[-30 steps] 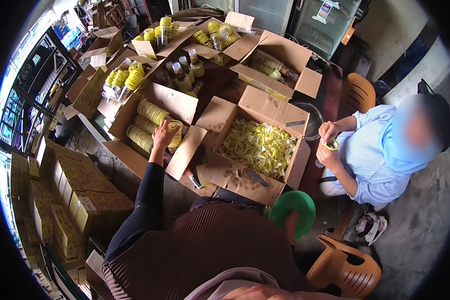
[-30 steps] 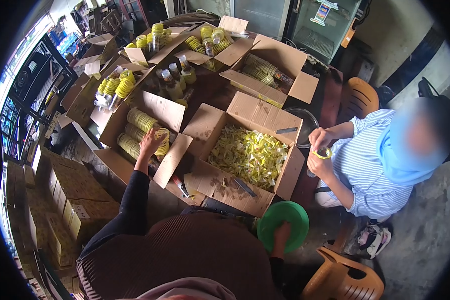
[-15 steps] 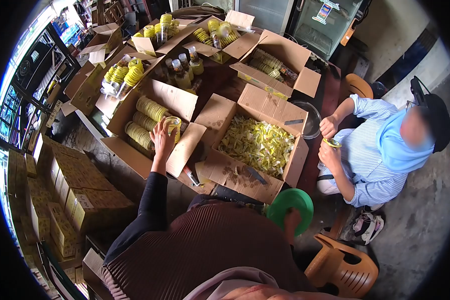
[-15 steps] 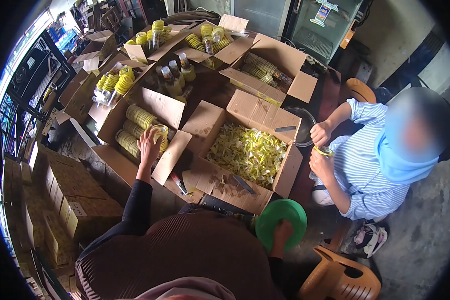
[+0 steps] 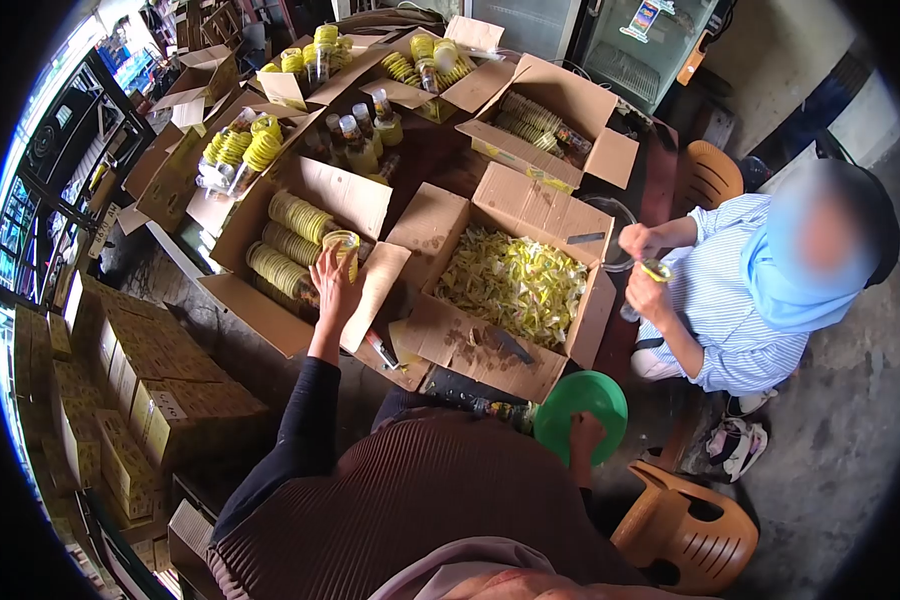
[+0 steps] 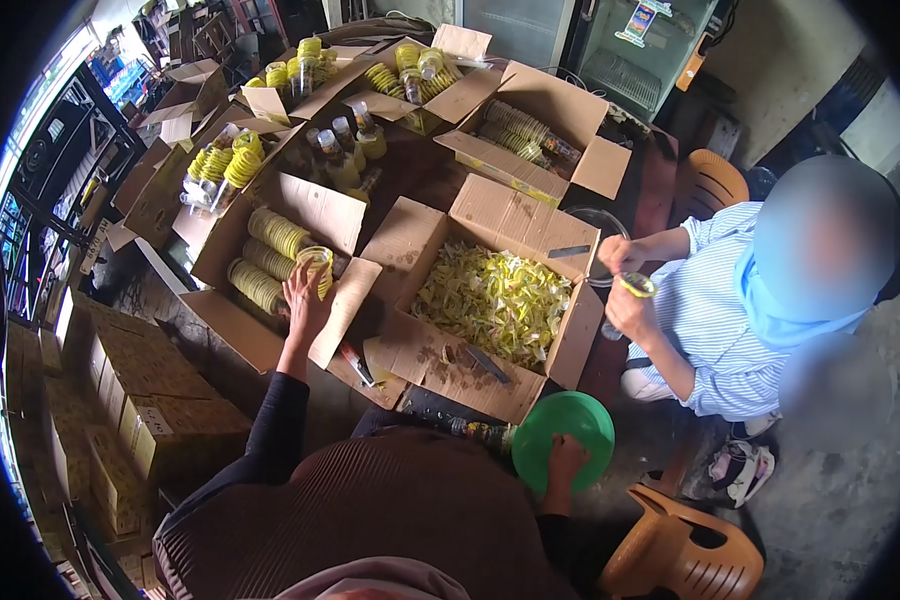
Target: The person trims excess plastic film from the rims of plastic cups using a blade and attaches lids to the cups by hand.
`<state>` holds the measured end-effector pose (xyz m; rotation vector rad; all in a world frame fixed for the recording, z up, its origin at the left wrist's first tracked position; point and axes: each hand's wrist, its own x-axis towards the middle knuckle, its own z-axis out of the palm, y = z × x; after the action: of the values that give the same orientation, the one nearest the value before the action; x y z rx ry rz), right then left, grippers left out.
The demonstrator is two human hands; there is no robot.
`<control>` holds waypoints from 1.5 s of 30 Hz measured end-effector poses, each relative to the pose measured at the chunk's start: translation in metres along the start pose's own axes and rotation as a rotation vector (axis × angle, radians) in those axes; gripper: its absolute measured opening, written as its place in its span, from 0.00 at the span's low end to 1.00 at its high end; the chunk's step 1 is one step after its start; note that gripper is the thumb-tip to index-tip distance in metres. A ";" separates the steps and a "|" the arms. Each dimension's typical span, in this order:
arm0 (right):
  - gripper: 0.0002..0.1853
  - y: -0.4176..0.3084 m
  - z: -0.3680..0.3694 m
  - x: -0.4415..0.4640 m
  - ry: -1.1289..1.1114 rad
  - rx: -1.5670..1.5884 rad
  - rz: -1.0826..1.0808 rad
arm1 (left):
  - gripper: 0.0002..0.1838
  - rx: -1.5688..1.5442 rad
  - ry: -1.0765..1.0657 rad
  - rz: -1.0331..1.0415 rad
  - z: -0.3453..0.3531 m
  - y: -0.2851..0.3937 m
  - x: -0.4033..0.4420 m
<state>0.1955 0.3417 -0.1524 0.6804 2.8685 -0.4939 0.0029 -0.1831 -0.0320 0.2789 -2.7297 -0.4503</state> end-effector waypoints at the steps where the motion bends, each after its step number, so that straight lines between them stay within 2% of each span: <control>1: 0.11 0.008 0.005 0.002 -0.018 0.013 -0.026 | 0.26 0.011 0.007 0.002 0.001 0.004 -0.004; 2: 0.11 0.008 0.003 -0.001 -0.013 0.009 -0.030 | 0.26 0.021 0.014 0.003 0.002 0.008 -0.007; 4: 0.12 -0.001 -0.008 -0.005 0.181 0.026 -0.178 | 0.27 0.006 0.043 0.018 0.005 0.012 -0.014; 8: 0.12 -0.001 -0.012 0.006 0.180 0.025 -0.214 | 0.28 -0.086 0.024 -0.018 0.002 0.020 -0.027; 14: 0.15 -0.010 -0.020 0.021 0.133 -0.153 -0.315 | 0.28 -0.119 0.040 -0.058 0.000 0.014 -0.040; 16: 0.10 -0.031 -0.030 0.016 0.137 0.037 -0.189 | 0.28 -0.092 0.032 -0.048 0.000 0.012 -0.043; 20: 0.09 -0.019 -0.015 0.021 0.245 -0.027 -0.377 | 0.26 -0.096 0.032 -0.043 -0.008 0.010 -0.040; 22: 0.09 -0.016 -0.009 0.023 0.021 0.036 -0.198 | 0.27 -0.092 0.039 -0.065 -0.015 0.011 -0.034; 25: 0.08 -0.027 -0.020 0.022 -0.064 -0.003 -0.138 | 0.32 -0.086 0.124 -0.061 -0.029 0.003 -0.017; 28: 0.08 -0.026 -0.023 0.023 -0.100 -0.028 -0.097 | 0.32 -0.121 0.232 -0.089 -0.047 -0.010 0.010; 30: 0.10 -0.019 -0.017 0.020 -0.023 -0.022 -0.134 | 0.30 -0.068 0.346 -0.036 -0.051 -0.025 0.029; 34: 0.16 -0.028 -0.018 0.008 0.120 -0.033 -0.131 | 0.28 -0.128 0.350 -0.026 -0.055 -0.024 0.054; 38: 0.18 -0.021 -0.002 0.006 0.030 0.026 -0.062 | 0.21 -0.097 0.019 0.058 -0.044 -0.006 0.067; 40: 0.17 -0.025 -0.002 0.000 0.119 0.065 -0.012 | 0.23 -0.006 -0.048 0.119 -0.042 0.006 0.081; 45: 0.15 -0.029 -0.001 0.003 0.135 0.012 0.007 | 0.21 -0.092 -0.070 0.207 -0.031 0.022 0.126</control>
<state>0.1795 0.3185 -0.1437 0.7531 2.9895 -0.4825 -0.1036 -0.2025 0.0422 -0.0445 -2.7575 -0.5345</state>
